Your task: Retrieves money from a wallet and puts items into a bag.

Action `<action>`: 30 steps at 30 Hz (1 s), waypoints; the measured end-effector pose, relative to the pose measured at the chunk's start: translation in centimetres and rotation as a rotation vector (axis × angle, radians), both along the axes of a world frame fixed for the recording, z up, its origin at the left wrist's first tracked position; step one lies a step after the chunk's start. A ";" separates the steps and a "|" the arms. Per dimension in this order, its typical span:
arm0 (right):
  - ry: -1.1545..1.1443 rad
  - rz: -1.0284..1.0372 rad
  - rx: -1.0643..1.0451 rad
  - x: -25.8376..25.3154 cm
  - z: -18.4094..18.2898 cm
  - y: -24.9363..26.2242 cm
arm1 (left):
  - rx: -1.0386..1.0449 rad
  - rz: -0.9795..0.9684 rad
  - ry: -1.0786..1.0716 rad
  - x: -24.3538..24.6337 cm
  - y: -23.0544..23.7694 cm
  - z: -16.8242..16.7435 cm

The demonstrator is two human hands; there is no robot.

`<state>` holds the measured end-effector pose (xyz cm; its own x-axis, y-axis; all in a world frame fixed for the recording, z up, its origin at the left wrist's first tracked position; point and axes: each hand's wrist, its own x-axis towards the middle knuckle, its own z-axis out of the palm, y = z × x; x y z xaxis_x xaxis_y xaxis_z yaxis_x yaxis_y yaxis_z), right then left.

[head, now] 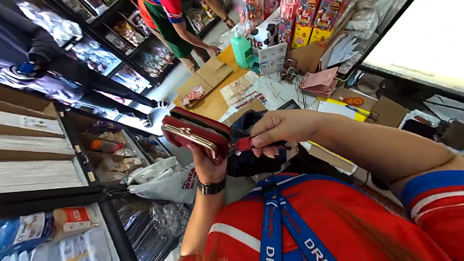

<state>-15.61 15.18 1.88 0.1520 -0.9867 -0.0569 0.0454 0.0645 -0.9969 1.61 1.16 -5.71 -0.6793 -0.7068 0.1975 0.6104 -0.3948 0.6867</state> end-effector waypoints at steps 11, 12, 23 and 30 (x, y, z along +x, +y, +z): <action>0.057 -0.139 -0.189 -1.1 4.3 -2.4 | -0.605 -0.086 -0.195 -0.5 0.4 -3.5; 0.132 -0.135 -0.174 -0.9 5.0 -3.0 | -0.692 -0.097 -0.235 -0.6 0.6 -3.4; 0.280 -0.065 -0.428 -2.5 1.1 -5.7 | -0.701 0.100 -0.431 -1.0 -0.8 0.7; -0.120 -0.570 0.249 -3.5 -11.4 1.2 | -1.216 -0.262 -1.071 -1.0 -4.7 -5.3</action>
<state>-19.14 16.42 -9.51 -0.3741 -0.8740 -0.3100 0.2514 0.2262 -0.9411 0.56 -3.51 -11.05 -0.9329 -0.3479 -0.0933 -0.3119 0.6505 0.6926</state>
